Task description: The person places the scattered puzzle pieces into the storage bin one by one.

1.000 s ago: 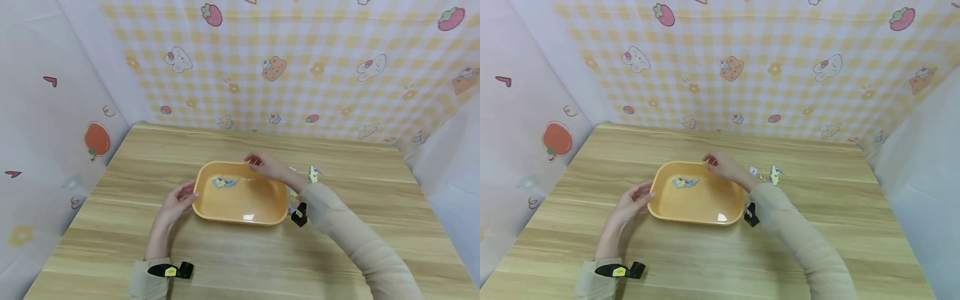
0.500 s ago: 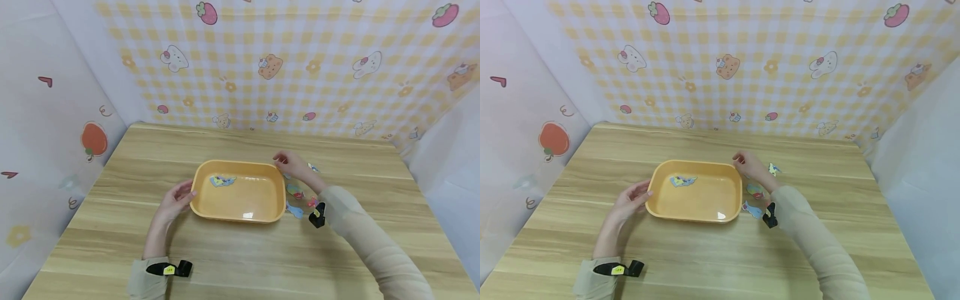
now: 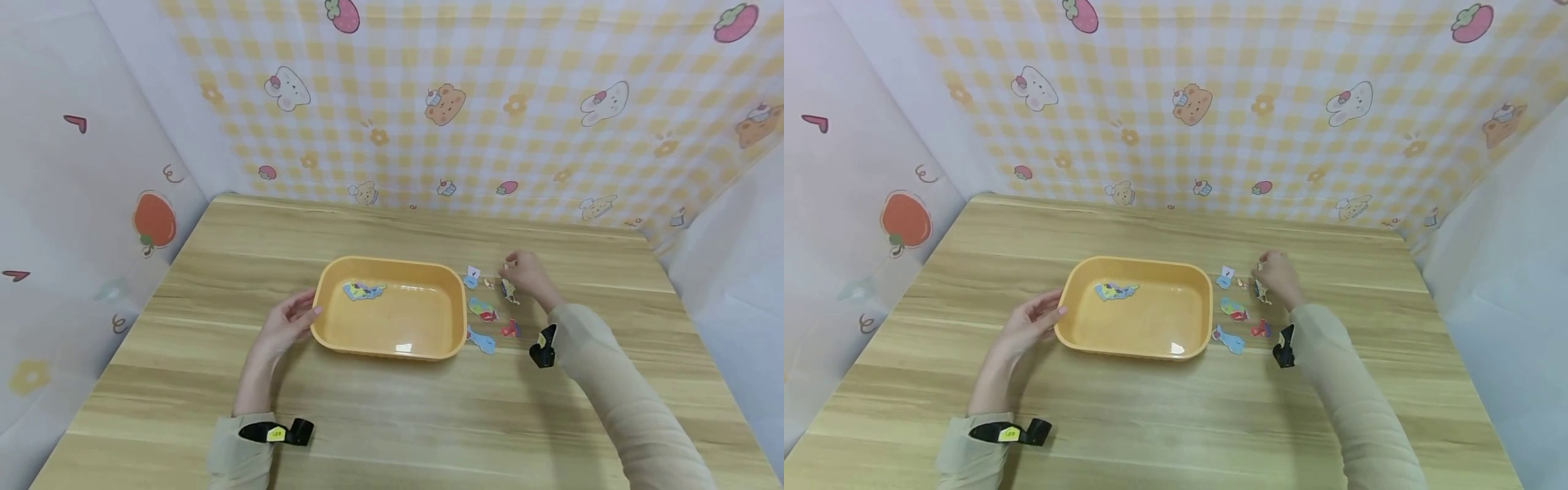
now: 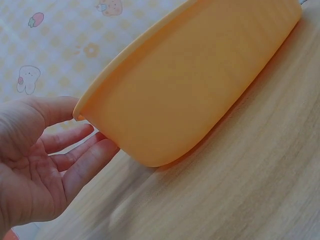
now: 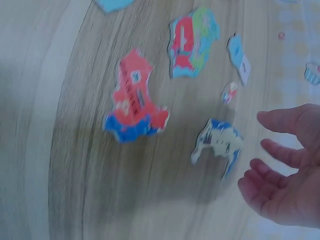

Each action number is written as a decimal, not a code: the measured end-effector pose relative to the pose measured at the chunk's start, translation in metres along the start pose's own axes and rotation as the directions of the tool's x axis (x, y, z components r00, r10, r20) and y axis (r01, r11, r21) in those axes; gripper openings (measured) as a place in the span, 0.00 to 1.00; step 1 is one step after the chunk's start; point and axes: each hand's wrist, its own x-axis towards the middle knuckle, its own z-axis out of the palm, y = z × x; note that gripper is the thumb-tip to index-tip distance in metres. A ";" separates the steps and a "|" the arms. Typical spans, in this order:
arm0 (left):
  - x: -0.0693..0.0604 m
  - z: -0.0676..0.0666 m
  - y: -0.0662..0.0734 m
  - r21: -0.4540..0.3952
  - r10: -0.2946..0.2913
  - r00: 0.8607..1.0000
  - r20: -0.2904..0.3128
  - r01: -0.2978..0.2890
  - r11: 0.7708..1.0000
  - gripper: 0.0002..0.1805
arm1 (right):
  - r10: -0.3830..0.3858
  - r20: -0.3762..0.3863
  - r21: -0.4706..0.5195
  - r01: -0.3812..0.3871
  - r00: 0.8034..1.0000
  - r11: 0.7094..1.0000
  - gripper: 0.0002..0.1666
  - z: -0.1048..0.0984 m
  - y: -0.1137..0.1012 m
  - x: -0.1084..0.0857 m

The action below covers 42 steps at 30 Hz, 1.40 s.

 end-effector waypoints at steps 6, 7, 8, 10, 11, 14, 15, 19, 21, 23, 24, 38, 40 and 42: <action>0.001 0.000 -0.001 -0.007 0.000 1.000 0.002 0.000 1.000 0.30 | 0.098 0.040 -0.060 -0.095 0.994 0.994 0.33 -0.003 0.016 -0.001; 0.001 0.000 -0.001 -0.006 0.003 1.000 0.005 -0.003 1.000 0.30 | 0.109 0.045 -0.056 -0.106 0.993 0.993 0.34 -0.002 0.018 -0.001; 0.001 0.000 -0.001 -0.008 0.003 1.000 0.007 -0.003 1.000 0.30 | 0.117 0.043 -0.059 -0.115 0.992 0.992 0.35 -0.002 0.019 -0.001; 0.001 0.000 -0.002 -0.010 0.004 1.000 0.012 -0.004 1.000 0.31 | 0.139 0.031 -0.063 -0.137 0.990 0.989 0.36 -0.001 0.021 0.000; 0.002 0.000 -0.002 -0.010 0.006 1.000 0.013 -0.006 1.000 0.31 | 0.153 0.025 -0.056 -0.151 0.988 0.987 0.37 -0.001 0.021 0.000; 0.001 0.000 -0.002 -0.010 0.002 1.000 0.010 -0.002 1.000 0.30 | 0.183 0.006 -0.026 -0.183 0.983 0.983 0.34 0.001 0.021 0.001; 0.001 0.000 -0.002 -0.010 0.003 1.000 0.010 -0.003 1.000 0.30 | 0.192 0.002 -0.010 -0.192 0.981 0.981 0.32 0.001 0.021 0.001; 0.001 0.000 -0.002 -0.008 0.001 1.000 0.010 -0.001 1.000 0.29 | 0.210 0.007 0.059 -0.210 0.978 0.976 0.19 0.001 0.022 0.004; 0.001 0.000 -0.002 -0.009 0.001 1.000 0.012 -0.001 1.000 0.30 | 0.214 0.019 0.103 -0.214 0.977 0.971 0.15 0.001 0.021 0.005; 0.001 0.000 -0.002 -0.010 0.002 1.000 0.016 -0.002 1.000 0.30 | 0.212 0.023 0.147 -0.213 0.977 0.966 0.14 0.002 0.020 0.006; 0.001 0.000 -0.002 -0.011 0.004 1.000 0.018 -0.004 1.000 0.30 | 0.207 0.027 0.176 -0.208 0.978 0.962 0.14 0.003 0.019 0.006; 0.001 0.001 -0.001 -0.004 -0.004 1.000 0.006 0.004 1.000 0.28 | 0.122 -0.109 0.211 -0.097 0.987 0.973 0.25 0.005 0.012 -0.002; 0.001 0.001 -0.001 -0.005 -0.004 1.000 0.003 0.004 1.000 0.28 | 0.119 -0.137 0.223 -0.087 0.983 0.971 0.25 0.003 0.009 -0.003; 0.001 0.001 -0.002 -0.005 -0.002 1.000 0.004 0.002 1.000 0.29 | 0.121 -0.154 0.235 -0.083 0.981 0.969 0.26 0.001 0.006 -0.003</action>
